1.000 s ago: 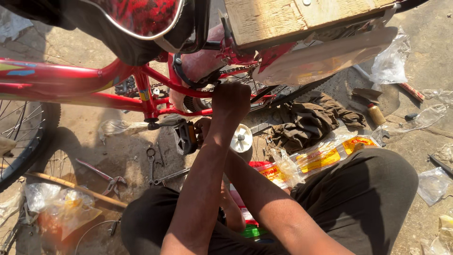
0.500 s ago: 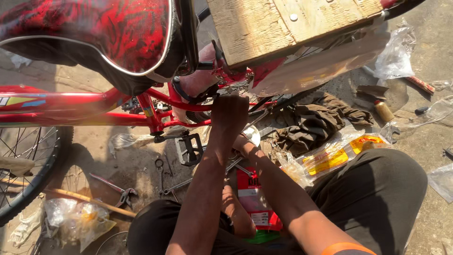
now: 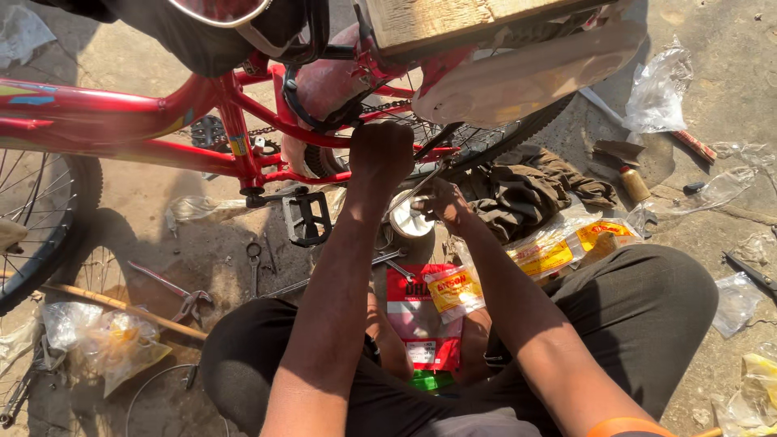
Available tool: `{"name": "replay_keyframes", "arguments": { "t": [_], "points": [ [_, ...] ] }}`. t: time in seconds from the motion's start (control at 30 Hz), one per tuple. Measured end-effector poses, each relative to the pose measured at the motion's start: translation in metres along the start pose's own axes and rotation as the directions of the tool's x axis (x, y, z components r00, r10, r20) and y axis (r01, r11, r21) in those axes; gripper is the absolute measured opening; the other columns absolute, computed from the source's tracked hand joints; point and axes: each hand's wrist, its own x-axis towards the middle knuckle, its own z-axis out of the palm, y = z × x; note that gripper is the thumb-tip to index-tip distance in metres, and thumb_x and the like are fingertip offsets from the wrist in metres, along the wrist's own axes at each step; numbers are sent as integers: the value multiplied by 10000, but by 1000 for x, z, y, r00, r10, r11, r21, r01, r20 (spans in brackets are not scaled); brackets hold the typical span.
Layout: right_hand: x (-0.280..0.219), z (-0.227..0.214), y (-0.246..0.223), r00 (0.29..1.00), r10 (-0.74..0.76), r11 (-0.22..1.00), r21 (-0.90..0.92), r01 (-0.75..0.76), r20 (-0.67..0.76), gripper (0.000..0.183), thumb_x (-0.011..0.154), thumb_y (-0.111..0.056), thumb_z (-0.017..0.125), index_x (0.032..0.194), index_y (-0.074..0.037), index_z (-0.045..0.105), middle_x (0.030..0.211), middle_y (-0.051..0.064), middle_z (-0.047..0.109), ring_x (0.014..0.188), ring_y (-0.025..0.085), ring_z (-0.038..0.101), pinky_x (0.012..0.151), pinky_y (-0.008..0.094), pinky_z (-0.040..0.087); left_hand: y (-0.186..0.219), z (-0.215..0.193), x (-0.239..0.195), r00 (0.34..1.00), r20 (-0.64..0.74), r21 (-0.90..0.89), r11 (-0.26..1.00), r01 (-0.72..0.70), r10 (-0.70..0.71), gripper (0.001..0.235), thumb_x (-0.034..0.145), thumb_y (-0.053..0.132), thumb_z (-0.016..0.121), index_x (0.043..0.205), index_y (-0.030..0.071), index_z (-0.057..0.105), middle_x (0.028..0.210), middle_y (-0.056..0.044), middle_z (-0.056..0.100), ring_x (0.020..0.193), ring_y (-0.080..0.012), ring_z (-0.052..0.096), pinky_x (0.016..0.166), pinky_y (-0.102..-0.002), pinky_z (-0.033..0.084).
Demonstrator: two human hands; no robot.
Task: The person sits on the ground and uses a wrench to tighten bolts on the rear wheel and chain guard of a red bicycle. They adjust the wooden cargo box attached to the rear rack and continue tightening the wheel axle nuts.
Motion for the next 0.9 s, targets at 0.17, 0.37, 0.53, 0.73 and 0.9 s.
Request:
{"name": "replay_keyframes", "arguments": {
  "t": [0.17, 0.37, 0.53, 0.73, 0.9],
  "points": [
    [-28, 16, 49, 850, -496, 657, -716, 236, -176, 822, 622, -169, 959, 1339, -22, 584, 1320, 247, 615, 1176, 405, 616, 960, 450, 513, 3, 3, -2, 999, 34, 22, 1000, 10, -11, 65, 709, 96, 676, 696, 78, 738, 714, -163, 706, 691, -340, 723, 627, -470, 568],
    [10, 16, 76, 922, -323, 803, -578, 149, -212, 742, 745, -191, 907, 1372, -35, 542, 1230, 217, 683, 1163, 357, 670, 997, 412, 541, -2, 6, -5, 1000, 1, -8, 1000, -9, 9, 67, 732, 96, 686, 689, 68, 728, 716, -160, 703, 684, -344, 720, 619, -476, 559],
    [-8, 80, 99, 964, -96, 994, 35, 108, -247, 456, 808, -17, 677, 1259, -55, 618, 1194, 139, 699, 1092, 267, 699, 946, 351, 572, -2, 6, 0, 1000, 29, 0, 1000, 11, -11, 74, 735, 86, 673, 692, 70, 730, 722, -173, 701, 692, -345, 723, 620, -475, 563],
    [-45, 176, 93, 954, 255, 961, -70, -269, -159, 242, 960, -176, 662, 1134, -11, 700, 1027, 93, 755, 935, 175, 678, 795, 352, 532, -3, 12, -2, 999, 35, 11, 1000, -8, 7, 89, 737, 85, 653, 695, 67, 729, 732, -180, 704, 693, -350, 723, 637, -484, 568],
    [-39, 121, 33, 957, -96, 986, 102, 129, -273, 319, 867, -228, 745, 1099, -32, 646, 972, 64, 704, 888, 155, 642, 814, 312, 521, -4, 11, -2, 998, 61, -9, 1000, 9, -8, 103, 763, 86, 649, 711, 59, 733, 738, -182, 710, 695, -359, 723, 646, -493, 569]
  ]
}}
